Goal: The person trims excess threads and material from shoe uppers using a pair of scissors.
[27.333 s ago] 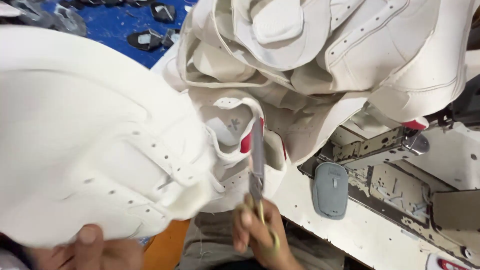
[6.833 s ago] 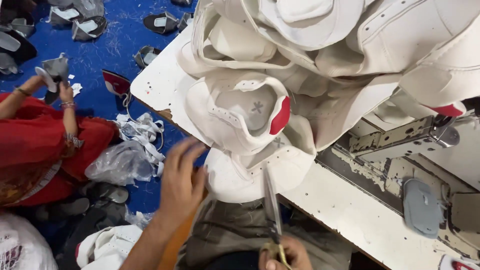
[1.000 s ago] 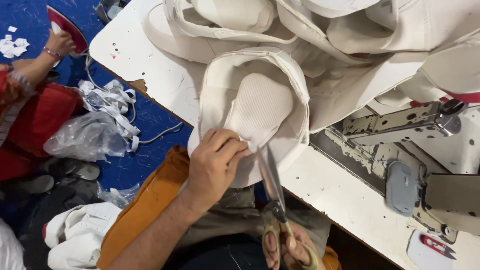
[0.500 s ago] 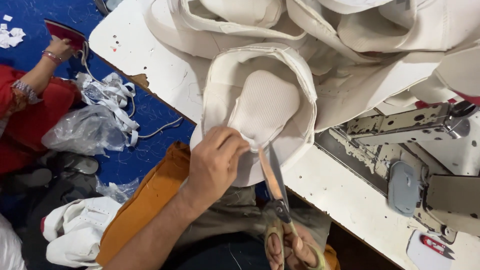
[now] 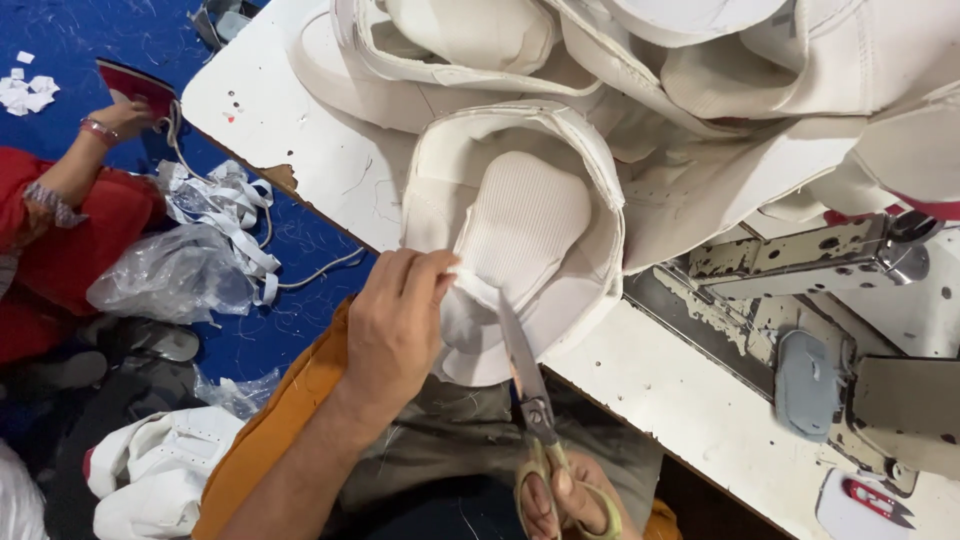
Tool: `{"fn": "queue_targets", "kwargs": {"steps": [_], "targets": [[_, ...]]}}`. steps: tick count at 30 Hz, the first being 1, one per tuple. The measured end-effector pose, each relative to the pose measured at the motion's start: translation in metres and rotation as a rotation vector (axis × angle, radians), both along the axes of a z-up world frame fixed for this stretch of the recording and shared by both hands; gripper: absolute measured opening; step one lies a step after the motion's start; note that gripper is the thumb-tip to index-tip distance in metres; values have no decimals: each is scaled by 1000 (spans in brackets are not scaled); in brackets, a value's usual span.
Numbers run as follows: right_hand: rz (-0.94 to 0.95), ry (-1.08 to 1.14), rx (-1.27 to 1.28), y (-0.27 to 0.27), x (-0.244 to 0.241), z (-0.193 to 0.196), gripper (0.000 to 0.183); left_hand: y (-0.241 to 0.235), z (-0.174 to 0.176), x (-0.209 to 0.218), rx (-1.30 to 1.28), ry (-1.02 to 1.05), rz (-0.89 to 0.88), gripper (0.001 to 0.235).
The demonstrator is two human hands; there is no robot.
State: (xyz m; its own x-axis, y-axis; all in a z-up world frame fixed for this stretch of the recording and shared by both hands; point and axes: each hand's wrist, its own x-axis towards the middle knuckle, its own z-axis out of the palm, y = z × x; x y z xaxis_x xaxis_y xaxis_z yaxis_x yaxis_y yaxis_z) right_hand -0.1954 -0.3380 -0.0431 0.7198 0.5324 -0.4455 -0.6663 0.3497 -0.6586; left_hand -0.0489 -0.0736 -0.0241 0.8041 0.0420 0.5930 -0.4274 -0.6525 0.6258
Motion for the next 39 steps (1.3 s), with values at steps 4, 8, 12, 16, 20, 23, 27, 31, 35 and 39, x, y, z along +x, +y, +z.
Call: {"fn": "queue_targets", "kwargs": {"steps": [4,8,12,16,20,23,27,31,35,39], "targets": [[24,28,159,20,21,20,59,0,7,1,58,-7,-18,23],[41,161,62,31,33,46,58,-3,11,6,21,13,-16,13],[44,171,-28,27,39,26,59,-6,-5,9,12,33,-10,12],[-52,212,112,22,17,-5,49,13,-26,-3,-139,39,54,8],[-106,-185,103,10,-9,-41,47,26,-12,-26,-444,319,166,17],[-217,-210,2,29,-23,-25,44,18,-5,-43,-556,534,97,29],[-307,-320,-116,33,-35,-22,35,13,35,-50,-552,308,75,20],[105,-968,350,-28,-14,-106,23,14,51,-52,-247,-152,-37,20],[-472,-686,-57,-5,-49,-80,29,15,34,-51,40,-420,-336,18],[-469,-578,-395,7,-31,-44,29,4,-1,-38,-158,-141,-213,22]]}}
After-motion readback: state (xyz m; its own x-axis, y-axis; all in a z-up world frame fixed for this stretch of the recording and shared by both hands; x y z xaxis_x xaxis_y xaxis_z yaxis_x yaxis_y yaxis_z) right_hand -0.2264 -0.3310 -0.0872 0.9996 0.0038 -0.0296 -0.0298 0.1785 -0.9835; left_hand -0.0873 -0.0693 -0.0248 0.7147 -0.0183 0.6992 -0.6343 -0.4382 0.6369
